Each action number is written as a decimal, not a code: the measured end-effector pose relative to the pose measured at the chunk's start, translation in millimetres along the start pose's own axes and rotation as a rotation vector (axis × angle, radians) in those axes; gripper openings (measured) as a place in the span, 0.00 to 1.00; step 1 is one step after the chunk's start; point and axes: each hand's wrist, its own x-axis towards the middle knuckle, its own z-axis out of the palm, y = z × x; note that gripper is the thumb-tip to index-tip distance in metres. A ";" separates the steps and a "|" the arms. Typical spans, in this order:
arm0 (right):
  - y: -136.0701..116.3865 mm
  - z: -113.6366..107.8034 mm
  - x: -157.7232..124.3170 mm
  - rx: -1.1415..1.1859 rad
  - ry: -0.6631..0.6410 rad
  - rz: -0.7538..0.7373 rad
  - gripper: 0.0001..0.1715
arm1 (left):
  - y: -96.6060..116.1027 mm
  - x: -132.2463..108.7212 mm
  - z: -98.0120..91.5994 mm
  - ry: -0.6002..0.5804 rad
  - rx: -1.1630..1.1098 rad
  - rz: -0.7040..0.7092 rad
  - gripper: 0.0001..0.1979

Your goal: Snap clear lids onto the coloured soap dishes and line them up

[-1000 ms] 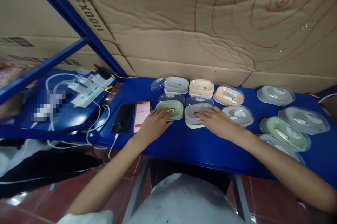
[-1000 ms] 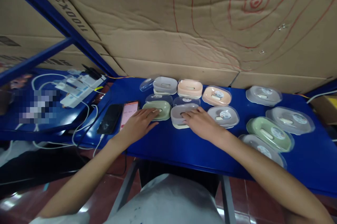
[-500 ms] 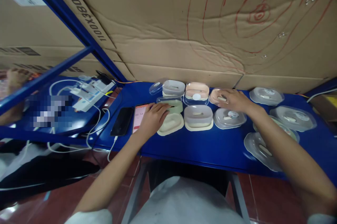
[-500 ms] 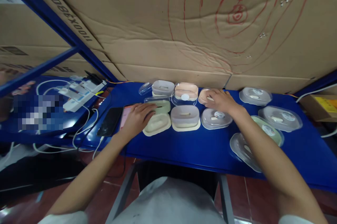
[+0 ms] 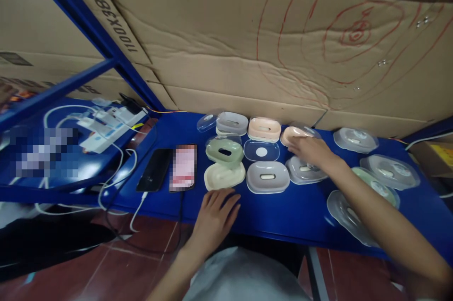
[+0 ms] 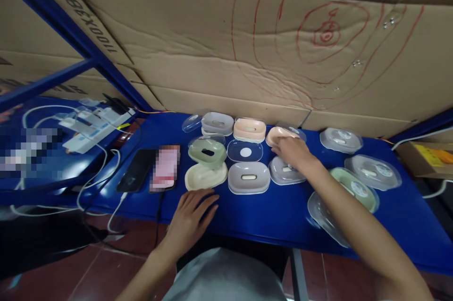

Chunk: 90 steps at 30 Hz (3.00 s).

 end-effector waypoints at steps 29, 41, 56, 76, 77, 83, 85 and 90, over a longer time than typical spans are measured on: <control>29.1 -3.4 -95.4 -0.003 0.279 -0.176 0.31 | 25.9 29.7 24.4 -0.118 -0.043 0.095 0.16; 7.9 36.1 -99.4 0.078 0.125 -0.232 0.25 | 25.0 20.6 29.4 -0.155 -0.044 0.079 0.19; -16.6 -11.8 -82.9 -0.013 0.401 -0.079 0.26 | 24.6 18.3 30.8 -0.151 -0.064 0.075 0.20; -52.3 92.8 -268.9 0.383 0.432 0.236 0.45 | 96.7 8.7 53.8 -0.385 -0.801 0.066 0.39; -61.6 91.6 -266.4 0.422 0.441 0.235 0.45 | 100.6 7.6 58.4 -0.398 -0.900 -0.006 0.46; -101.9 90.1 -241.2 0.725 0.495 0.095 0.46 | 100.7 14.6 61.0 -0.368 -1.495 -0.314 0.55; -99.2 86.4 -227.0 0.806 0.543 0.083 0.44 | 97.5 15.9 54.5 -0.326 -1.550 -0.352 0.52; -54.4 63.0 -165.0 0.672 0.646 0.201 0.39 | 89.7 13.6 43.0 -0.191 -1.511 -0.444 0.48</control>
